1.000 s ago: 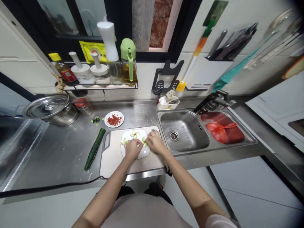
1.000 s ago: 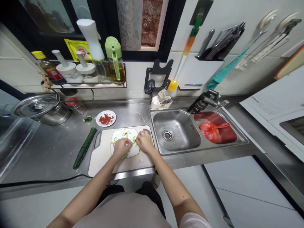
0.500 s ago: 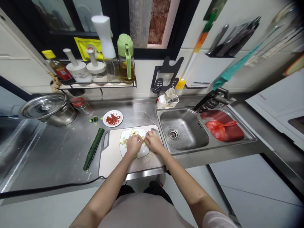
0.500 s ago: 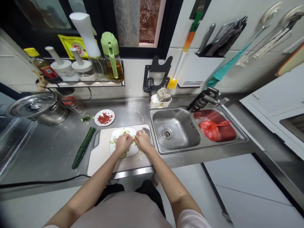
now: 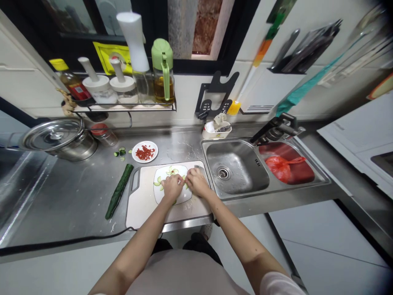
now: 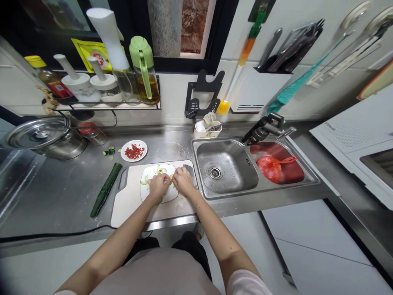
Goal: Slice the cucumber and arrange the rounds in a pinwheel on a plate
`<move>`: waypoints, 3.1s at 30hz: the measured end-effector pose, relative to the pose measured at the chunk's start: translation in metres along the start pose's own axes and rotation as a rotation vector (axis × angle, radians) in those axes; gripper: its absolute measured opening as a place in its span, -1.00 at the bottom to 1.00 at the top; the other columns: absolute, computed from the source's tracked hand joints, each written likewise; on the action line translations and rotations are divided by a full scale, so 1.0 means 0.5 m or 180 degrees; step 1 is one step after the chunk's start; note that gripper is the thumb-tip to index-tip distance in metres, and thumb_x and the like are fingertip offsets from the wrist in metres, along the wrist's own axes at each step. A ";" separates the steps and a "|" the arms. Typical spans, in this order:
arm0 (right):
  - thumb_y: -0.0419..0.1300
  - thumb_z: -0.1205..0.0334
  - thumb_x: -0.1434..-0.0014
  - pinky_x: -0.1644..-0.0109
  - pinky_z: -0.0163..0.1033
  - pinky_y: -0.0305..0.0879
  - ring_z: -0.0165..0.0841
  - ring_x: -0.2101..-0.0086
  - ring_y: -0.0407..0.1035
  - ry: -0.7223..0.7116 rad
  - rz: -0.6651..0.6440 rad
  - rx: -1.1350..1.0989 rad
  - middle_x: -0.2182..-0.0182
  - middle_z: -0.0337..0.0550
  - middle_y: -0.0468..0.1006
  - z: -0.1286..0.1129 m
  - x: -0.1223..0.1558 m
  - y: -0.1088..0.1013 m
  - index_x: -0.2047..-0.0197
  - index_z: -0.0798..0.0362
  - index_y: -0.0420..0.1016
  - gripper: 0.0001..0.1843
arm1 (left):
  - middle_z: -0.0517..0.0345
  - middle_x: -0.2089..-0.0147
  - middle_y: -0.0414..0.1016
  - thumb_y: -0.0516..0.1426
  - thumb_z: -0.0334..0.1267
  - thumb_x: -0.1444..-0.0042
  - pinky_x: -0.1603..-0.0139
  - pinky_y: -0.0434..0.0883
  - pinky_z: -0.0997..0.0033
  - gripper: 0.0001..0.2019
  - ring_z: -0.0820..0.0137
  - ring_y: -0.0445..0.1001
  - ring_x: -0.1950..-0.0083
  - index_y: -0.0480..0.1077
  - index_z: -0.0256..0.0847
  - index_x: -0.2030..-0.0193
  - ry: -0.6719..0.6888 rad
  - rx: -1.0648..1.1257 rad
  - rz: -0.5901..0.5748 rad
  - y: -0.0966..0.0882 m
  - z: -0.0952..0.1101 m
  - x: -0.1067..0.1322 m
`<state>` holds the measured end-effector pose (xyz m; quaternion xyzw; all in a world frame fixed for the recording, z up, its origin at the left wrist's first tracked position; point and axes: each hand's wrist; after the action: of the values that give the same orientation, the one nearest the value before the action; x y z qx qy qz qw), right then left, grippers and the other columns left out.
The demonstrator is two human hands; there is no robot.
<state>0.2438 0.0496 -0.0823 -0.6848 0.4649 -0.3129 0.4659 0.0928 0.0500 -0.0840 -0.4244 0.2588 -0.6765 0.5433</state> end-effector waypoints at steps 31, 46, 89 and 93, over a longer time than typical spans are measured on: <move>0.18 0.25 -0.20 -0.04 -0.13 0.18 -0.20 0.04 0.16 0.0423 0.0331 -0.0097 0.13 -0.06 0.36 -0.006 0.010 0.025 0.30 0.04 0.49 -0.92 | 0.06 0.11 0.51 0.07 -0.15 -0.18 0.01 0.12 0.16 -0.81 0.16 0.35 0.00 0.48 -0.09 0.22 0.0009 0.0001 0.0071 0.013 0.003 -0.001; 0.19 0.26 -0.17 0.00 -0.14 0.18 -0.19 0.06 0.15 0.0502 0.0387 -0.0233 0.17 -0.07 0.37 -0.009 0.009 0.018 0.32 0.03 0.49 -0.93 | 0.08 0.14 0.50 0.10 -0.18 -0.16 0.01 0.14 0.19 -0.85 0.17 0.36 -0.01 0.49 -0.08 0.23 -0.0022 0.0164 0.0119 0.010 0.007 0.000; 0.11 0.28 -0.20 -0.02 -0.21 0.12 -0.22 0.10 0.18 0.0258 0.0698 -0.0810 0.19 -0.08 0.44 -0.136 -0.252 0.032 0.27 0.01 0.57 -0.81 | 0.17 0.29 0.53 0.11 -0.19 -0.11 0.04 0.23 0.22 -0.82 0.33 0.43 0.24 0.49 -0.11 0.21 -0.0130 0.1497 0.1309 -0.060 -0.121 0.167; 0.11 0.25 -0.22 0.02 -0.21 0.08 -0.21 0.07 0.13 0.0322 0.0374 -0.0437 0.13 -0.05 0.42 -0.154 -0.336 0.061 0.26 0.00 0.60 -0.79 | 0.17 0.31 0.52 0.10 -0.18 -0.12 0.04 0.25 0.22 -0.82 0.34 0.43 0.26 0.49 -0.13 0.20 -0.0103 0.1533 0.1378 -0.057 -0.127 0.165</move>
<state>0.1047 0.1746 -0.0813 -0.6700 0.5475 -0.2866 0.4114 0.0200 -0.0282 -0.0689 -0.2294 0.1669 -0.5803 0.7634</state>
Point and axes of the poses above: each hand's wrist, its own x-axis away from the middle knuckle, its own y-axis out of the palm, z = x × y
